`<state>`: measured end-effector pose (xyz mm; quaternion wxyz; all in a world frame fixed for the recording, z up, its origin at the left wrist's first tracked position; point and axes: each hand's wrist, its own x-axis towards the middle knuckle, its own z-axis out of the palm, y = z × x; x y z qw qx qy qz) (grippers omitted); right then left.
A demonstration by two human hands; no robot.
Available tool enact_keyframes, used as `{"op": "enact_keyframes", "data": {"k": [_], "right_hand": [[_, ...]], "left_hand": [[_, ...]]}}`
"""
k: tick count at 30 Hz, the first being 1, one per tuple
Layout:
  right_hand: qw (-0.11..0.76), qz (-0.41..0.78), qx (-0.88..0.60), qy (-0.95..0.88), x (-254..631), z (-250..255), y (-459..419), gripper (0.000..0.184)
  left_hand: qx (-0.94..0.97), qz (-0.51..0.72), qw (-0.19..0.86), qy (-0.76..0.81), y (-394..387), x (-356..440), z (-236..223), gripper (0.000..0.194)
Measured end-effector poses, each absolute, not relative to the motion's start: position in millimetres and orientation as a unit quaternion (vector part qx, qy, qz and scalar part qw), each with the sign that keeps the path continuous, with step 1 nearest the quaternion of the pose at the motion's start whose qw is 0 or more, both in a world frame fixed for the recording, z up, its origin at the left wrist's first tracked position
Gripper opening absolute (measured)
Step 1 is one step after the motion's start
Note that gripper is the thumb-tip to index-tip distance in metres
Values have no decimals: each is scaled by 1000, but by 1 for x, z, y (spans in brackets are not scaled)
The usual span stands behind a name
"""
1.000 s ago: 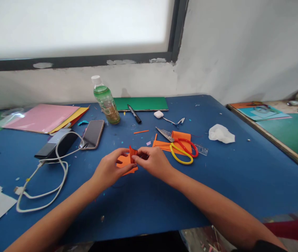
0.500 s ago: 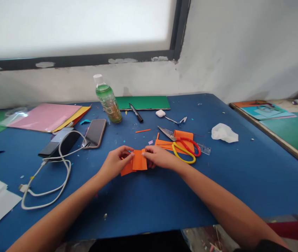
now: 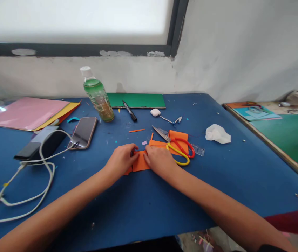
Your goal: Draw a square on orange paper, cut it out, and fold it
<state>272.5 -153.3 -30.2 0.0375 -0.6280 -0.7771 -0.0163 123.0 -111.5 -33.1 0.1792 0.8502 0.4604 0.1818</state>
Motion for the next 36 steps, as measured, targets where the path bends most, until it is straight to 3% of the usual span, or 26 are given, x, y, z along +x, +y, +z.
{"op": "enact_keyframes", "data": {"k": [4,7,9,11,15,24,36], "right_hand": [[28,-64,-575,-815,276,-38,-159,16],[25,-99,-526,-845,279,-41,-161,19],[41,-138,-482,-864,282,-42,-162,21],[68,-162,-440,-880,287,-43,-161,25],[124,-151,-389,-900,297,-47,-155,28],[211,-108,-330,-914,307,-57,-142,27],[258,-43,-332,-906,311,-61,-138,23]], "left_hand": [[873,188,149,424,-119,117,-41,17],[880,206,132,407,-122,110,-50,29],[882,231,115,394,-122,106,-57,37],[886,253,99,375,-119,102,-61,32],[898,273,88,335,-114,97,-63,21],[933,273,55,228,-111,95,-60,26],[947,238,35,213,-109,96,-56,29]]}}
